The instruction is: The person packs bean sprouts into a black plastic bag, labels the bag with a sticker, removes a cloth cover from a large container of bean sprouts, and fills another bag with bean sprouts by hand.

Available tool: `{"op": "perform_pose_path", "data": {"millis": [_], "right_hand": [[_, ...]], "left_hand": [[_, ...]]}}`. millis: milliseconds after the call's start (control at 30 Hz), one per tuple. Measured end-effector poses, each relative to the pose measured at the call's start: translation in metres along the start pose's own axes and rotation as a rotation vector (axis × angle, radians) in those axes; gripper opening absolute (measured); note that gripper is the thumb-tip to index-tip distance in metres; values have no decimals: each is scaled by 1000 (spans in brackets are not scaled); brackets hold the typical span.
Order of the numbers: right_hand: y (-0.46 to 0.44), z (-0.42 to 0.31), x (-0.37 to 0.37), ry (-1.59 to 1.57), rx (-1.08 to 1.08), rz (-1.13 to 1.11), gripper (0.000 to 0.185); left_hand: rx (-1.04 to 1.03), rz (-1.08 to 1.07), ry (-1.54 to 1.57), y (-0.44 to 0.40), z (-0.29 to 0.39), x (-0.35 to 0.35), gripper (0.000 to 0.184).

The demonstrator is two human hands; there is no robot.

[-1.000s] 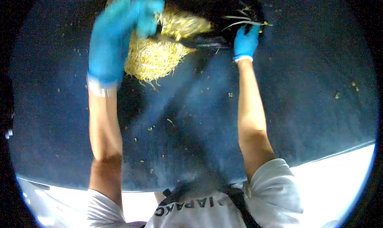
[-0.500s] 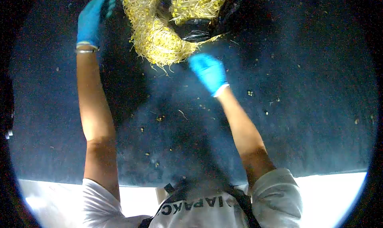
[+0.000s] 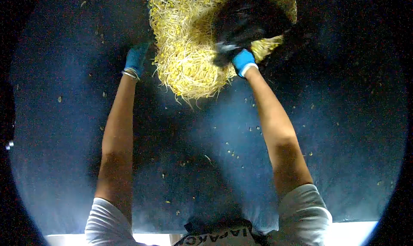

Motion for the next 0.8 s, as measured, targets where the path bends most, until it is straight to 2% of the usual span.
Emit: {"op": "perform_pose_path", "data": {"millis": [67, 100, 167, 200, 233, 267, 333, 400, 433, 500, 533, 567, 600, 633, 667, 700, 733, 767, 800], "right_hand": [[36, 37, 61, -296, -330, -34, 39], [61, 49, 87, -519, -525, -4, 46], [95, 62, 129, -908, -768, 266, 61], [105, 88, 138, -973, -705, 581, 61], [118, 109, 146, -991, -594, 874, 62], [124, 95, 171, -770, -475, 908, 59], [153, 18, 221, -325, -234, 939, 52], [170, -24, 202, -453, -139, 818, 41], [166, -27, 153, -759, -219, 574, 37], [166, -33, 24, -1245, -408, 80, 32], [160, -25, -18, -1274, -503, 0, 31], [151, -13, -56, -1302, -596, -60, 29], [137, 3, -82, -1303, -680, -62, 28], [117, 18, -100, -1277, -733, -55, 27], [96, 31, -113, -1212, -753, -69, 27], [75, 37, -123, -1040, -710, -136, 26], [50, 35, -128, -584, -520, -277, 26], [29, 23, -132, 113, -224, -398, 27], [19, 10, -137, 535, -23, -444, 27]], "left_hand": [[17, 155, 234, -35, -52, -61, 32], [-112, 137, -289, -44, -32, -48, 31], [-172, 154, -427, -62, -20, -25, 29], [-96, 194, -40, -75, -26, -10, 29], [-19, 235, 176, -86, -27, 4, 33], [47, 295, 397, -95, -28, 18, 38], [178, 420, 496, -111, -1, 47, 56], [236, 525, 487, -122, 35, 62, 46], [265, 579, 479, -127, 50, 66, 42], [513, 250, 452, -143, 68, 28, 48], [633, 79, 424, -142, 69, 4, 51], [515, 137, 534, -142, 82, -5, 70], [410, 163, 521, -142, 90, -23, 80], [305, 189, 507, -140, 100, -39, 90], [216, 178, 378, -141, 107, -56, 91], [148, 252, 403, -136, 116, -50, 91], [162, 195, 420, -140, 117, -51, 91], [174, 134, 438, -144, 118, -49, 91], [186, 65, 456, -143, 120, -56, 90]]}}
Point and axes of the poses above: each hand's wrist, its own y-axis away from the middle knuckle, its own x-axis out of the back of the hand, z = x × y, the point moved 10 cm from there along -y, towards the middle knuckle
